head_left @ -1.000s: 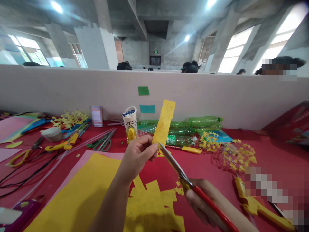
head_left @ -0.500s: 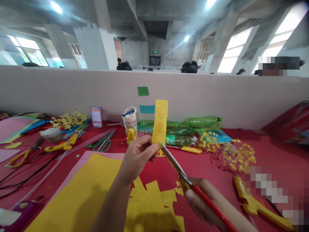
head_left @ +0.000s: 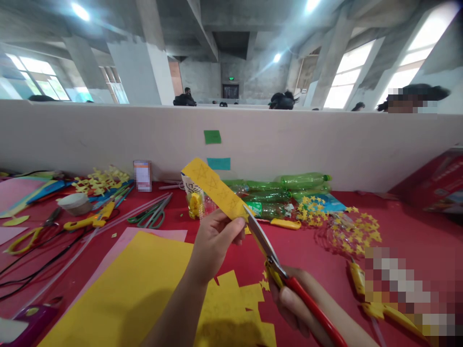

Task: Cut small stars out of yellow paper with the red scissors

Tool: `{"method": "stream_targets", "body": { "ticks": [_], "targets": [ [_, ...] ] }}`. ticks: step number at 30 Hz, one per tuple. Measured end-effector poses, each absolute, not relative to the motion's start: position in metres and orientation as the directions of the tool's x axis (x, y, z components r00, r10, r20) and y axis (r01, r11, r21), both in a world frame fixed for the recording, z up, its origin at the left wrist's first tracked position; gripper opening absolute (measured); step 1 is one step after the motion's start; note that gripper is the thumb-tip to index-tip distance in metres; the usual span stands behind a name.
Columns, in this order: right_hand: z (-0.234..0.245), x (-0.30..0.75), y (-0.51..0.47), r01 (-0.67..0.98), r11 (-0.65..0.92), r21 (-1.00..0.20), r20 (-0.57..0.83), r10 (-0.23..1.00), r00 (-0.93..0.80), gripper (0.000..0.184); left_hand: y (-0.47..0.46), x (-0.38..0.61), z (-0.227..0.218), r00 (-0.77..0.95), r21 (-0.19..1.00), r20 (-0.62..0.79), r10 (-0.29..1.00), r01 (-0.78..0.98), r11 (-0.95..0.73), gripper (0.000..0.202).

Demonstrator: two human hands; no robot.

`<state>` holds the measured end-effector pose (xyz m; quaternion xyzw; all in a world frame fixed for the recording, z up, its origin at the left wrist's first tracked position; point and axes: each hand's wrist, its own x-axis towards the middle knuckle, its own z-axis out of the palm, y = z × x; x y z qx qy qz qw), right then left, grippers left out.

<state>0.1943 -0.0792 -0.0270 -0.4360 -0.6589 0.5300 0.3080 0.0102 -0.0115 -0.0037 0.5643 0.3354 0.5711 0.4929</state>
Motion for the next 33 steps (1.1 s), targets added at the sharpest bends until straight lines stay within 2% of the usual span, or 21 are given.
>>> {"method": "stream_targets", "body": {
  "ticks": [10, 18, 33],
  "targets": [
    [-0.0255, 0.1929, -0.0797, 0.279, 0.048, -0.959, -0.074, 0.908, -0.412, 0.051, -0.0140, 0.0172, -0.0021, 0.070, 0.949, 0.291, 0.954, -0.145, -0.279, 0.018],
    [-0.0285, 0.1892, -0.0839, 0.301, -0.108, -0.947, -0.218, 0.907, -0.360, 0.059, -0.0140, 0.0165, -0.0042, 0.106, 0.950, 0.284, 0.953, -0.162, -0.266, 0.018],
    [-0.0252, 0.1893, -0.0803, 0.320, -0.102, -0.942, -0.216, 0.914, -0.343, 0.056, -0.0129, 0.0141, -0.0017, 0.097, 0.945, 0.266, 0.959, -0.225, -0.239, 0.014]
  ]
}}
